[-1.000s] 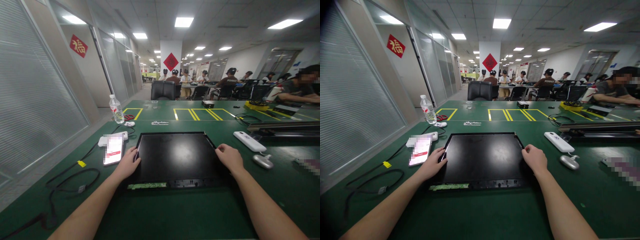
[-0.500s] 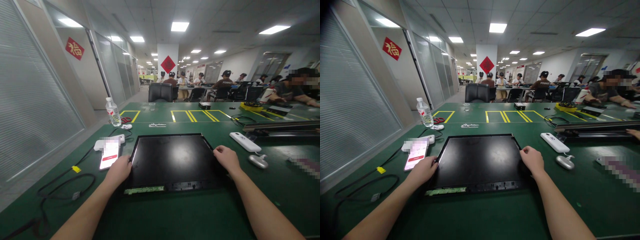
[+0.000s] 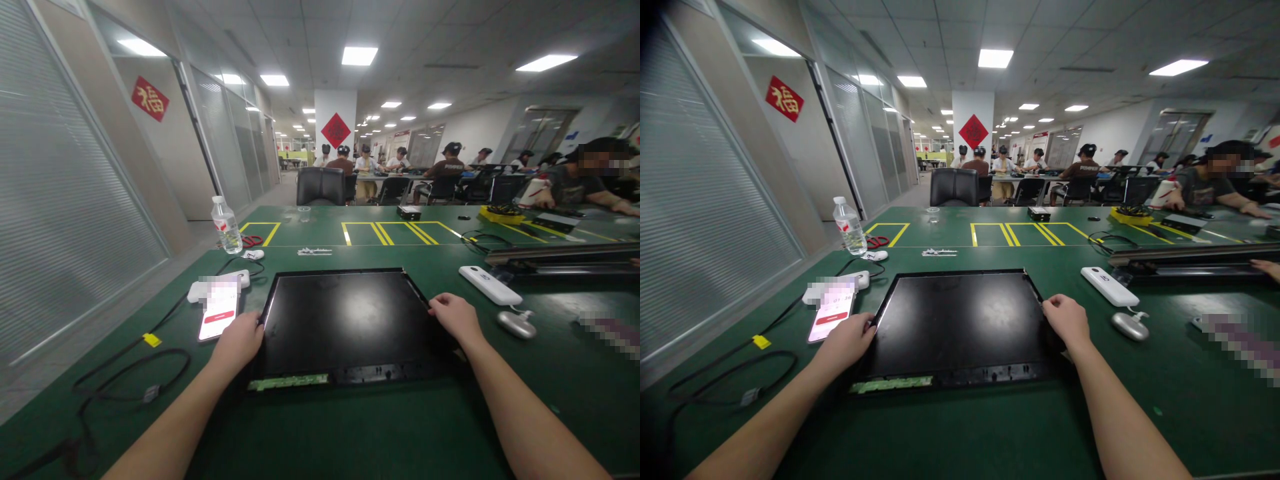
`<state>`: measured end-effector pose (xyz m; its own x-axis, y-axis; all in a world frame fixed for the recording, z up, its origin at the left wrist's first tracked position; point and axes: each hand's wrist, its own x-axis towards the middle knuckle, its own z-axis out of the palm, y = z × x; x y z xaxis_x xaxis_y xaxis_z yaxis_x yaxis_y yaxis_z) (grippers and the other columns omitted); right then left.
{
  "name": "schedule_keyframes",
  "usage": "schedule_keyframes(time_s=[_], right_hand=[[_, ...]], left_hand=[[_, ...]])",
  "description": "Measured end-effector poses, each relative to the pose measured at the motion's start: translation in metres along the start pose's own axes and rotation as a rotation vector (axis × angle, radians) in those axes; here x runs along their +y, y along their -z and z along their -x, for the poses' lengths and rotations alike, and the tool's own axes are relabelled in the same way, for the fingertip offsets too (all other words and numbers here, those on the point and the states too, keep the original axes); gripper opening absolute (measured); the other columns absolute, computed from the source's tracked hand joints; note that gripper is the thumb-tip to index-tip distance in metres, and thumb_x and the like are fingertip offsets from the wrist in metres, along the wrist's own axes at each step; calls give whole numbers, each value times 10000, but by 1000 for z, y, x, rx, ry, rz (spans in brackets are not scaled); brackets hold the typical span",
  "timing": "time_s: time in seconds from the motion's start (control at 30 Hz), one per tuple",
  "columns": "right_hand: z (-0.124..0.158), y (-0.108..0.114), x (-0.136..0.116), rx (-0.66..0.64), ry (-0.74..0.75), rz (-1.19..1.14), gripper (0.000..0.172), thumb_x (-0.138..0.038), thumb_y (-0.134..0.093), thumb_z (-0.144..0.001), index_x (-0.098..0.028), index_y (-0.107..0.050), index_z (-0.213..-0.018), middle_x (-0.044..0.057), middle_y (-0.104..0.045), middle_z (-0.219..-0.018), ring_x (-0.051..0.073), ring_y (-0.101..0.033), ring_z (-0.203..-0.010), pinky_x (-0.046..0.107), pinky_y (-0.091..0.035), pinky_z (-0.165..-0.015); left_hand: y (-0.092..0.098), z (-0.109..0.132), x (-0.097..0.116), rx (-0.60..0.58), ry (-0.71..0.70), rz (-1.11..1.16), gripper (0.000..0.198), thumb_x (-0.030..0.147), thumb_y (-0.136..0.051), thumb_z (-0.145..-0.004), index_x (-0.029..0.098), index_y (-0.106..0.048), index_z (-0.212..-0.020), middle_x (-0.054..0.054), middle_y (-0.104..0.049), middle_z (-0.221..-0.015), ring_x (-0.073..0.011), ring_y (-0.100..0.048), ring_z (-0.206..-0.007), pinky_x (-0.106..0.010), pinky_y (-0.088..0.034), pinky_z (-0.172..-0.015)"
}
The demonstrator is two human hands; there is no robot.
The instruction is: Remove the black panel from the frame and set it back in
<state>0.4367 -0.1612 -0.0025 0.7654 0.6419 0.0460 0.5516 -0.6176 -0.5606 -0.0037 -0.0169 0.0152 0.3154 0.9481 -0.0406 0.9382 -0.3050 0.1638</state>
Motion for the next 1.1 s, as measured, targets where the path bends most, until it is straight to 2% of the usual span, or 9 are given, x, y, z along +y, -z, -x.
schedule_keyframes(time_s=[0.4, 0.53, 0.63, 0.8, 0.9, 1.0, 1.1], right_hand=[[0, 3, 3, 5, 15, -15, 244, -344, -528, -808, -237, -737, -874, 42, -763, -823, 237, -670, -840, 312, -428, -659], [-2, 5, 9, 14, 40, -4, 255, -370, -535, -806, -244, -747, -869, 44, -762, -830, 231, -668, -801, 311, -437, -650], [-5, 5, 12, 27, 60, 34, 252, -366, -545, -798, -244, -757, -856, 52, -761, -873, 225, -665, -792, 310, -447, -656], [-10, -1, 14, -26, 67, 95, 295, -344, -596, -781, -231, -769, -992, 66, -756, -975, 227, -675, -836, 313, -466, -692], [-10, -5, 15, -63, 83, 130, 338, -318, -586, -810, -216, -761, -1081, 70, -751, -996, 227, -678, -869, 310, -465, -702], [-8, -6, 14, -71, 104, 157, 347, -298, -572, -828, -220, -755, -1113, 58, -748, -988, 223, -678, -869, 303, -460, -689], [-5, -7, 13, -67, 117, 176, 327, -293, -573, -830, -239, -769, -1087, 45, -750, -957, 222, -681, -852, 297, -457, -670]], left_hand=[[7, 1, -4, -26, 13, 80, 290, 213, -508, -943, 102, -700, -1130, -129, -754, -965, -279, -703, -937, -309, -451, -725], [10, 4, -7, -54, 60, 53, 243, 309, -531, -954, 133, -682, -1024, -127, -746, -961, -278, -696, -926, -312, -438, -702], [8, 6, -6, -91, 75, -13, 254, 332, -475, -980, 158, -658, -952, -140, -737, -980, -287, -691, -916, -329, -427, -686], [3, 4, -5, -88, 19, -73, 300, 255, -370, -1002, 148, -650, -985, -171, -708, -1052, -295, -681, -972, -355, -445, -768], [2, 4, -6, -55, 14, -60, 301, 258, -367, -997, 156, -649, -964, -166, -688, -1041, -285, -678, -927, -351, -450, -753], [4, 4, -6, -6, -4, 1, 251, 231, -400, -968, 185, -599, -823, -123, -672, -920, -260, -657, -852, -327, -425, -705], [7, 2, -8, 35, 8, 160, 229, 193, -444, -921, 229, -476, -697, -42, -610, -726, -226, -610, -735, -299, -375, -628]])
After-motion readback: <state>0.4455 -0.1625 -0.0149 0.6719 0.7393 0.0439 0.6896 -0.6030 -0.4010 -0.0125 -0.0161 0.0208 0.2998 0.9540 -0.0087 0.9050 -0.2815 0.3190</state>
